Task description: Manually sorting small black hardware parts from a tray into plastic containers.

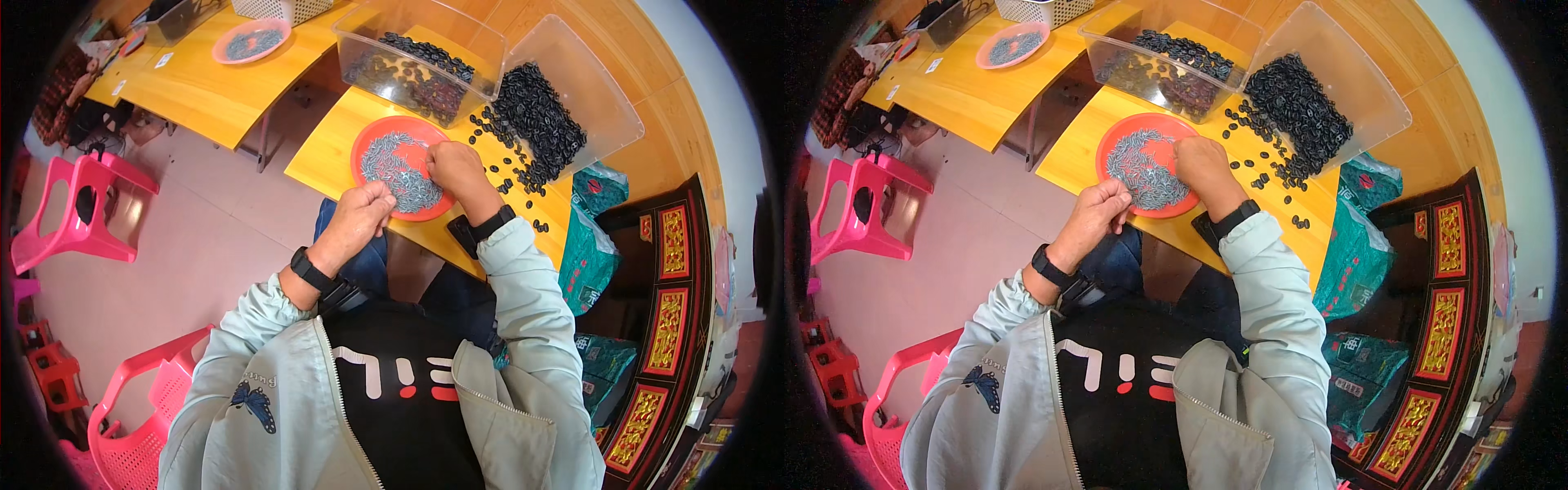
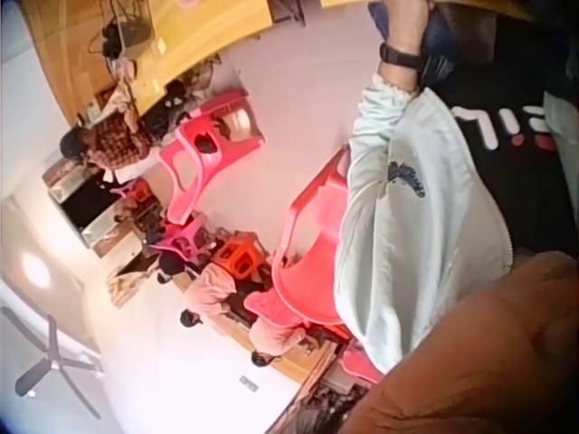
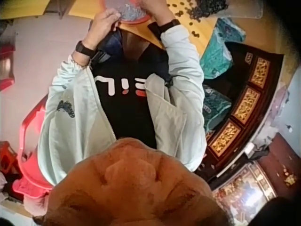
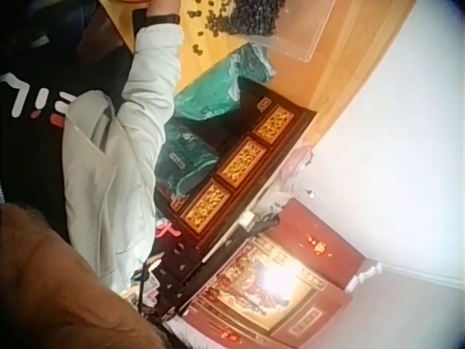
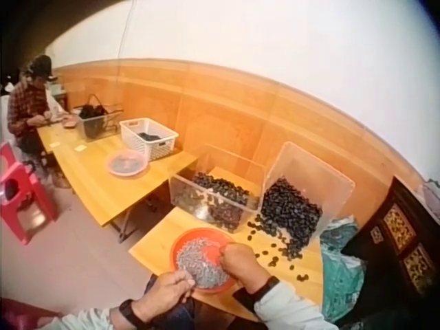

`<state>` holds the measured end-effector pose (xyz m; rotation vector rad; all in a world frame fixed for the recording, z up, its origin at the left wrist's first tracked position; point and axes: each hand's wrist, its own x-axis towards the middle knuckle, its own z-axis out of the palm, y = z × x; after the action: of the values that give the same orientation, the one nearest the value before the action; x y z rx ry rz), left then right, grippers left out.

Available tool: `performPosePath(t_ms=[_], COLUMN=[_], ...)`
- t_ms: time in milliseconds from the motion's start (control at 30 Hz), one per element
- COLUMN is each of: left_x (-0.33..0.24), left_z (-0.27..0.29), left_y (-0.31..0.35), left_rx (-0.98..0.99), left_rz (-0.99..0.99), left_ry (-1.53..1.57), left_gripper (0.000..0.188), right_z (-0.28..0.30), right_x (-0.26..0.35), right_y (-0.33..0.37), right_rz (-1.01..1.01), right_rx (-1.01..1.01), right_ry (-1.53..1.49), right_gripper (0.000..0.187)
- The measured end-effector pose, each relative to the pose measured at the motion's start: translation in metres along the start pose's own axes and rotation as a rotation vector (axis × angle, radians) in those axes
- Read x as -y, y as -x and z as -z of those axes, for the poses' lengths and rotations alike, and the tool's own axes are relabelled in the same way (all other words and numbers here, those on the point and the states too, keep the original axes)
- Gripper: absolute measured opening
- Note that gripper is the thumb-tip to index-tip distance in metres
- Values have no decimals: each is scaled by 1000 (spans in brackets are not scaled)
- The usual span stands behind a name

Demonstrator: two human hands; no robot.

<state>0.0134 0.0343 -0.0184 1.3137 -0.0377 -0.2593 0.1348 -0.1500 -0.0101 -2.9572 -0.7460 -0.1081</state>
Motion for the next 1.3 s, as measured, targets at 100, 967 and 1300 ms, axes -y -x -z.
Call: performPosePath(t_ms=[100, 967, 1300], left_x=[0, -1, 1], left_z=[0, 4, 8], left_y=[1, 0, 1], left_rx=[4, 19, 20], left_rz=[-3, 64, 30], left_ry=[6, 45, 30], left_gripper=[19, 13, 12], right_z=[0, 0, 20], right_x=[1, -1, 3], right_y=[-5, -4, 23], right_rz=[29, 305, -70], right_rx=[37, 5, -238], right_ry=[54, -33, -824], right_gripper=[11, 11, 16])
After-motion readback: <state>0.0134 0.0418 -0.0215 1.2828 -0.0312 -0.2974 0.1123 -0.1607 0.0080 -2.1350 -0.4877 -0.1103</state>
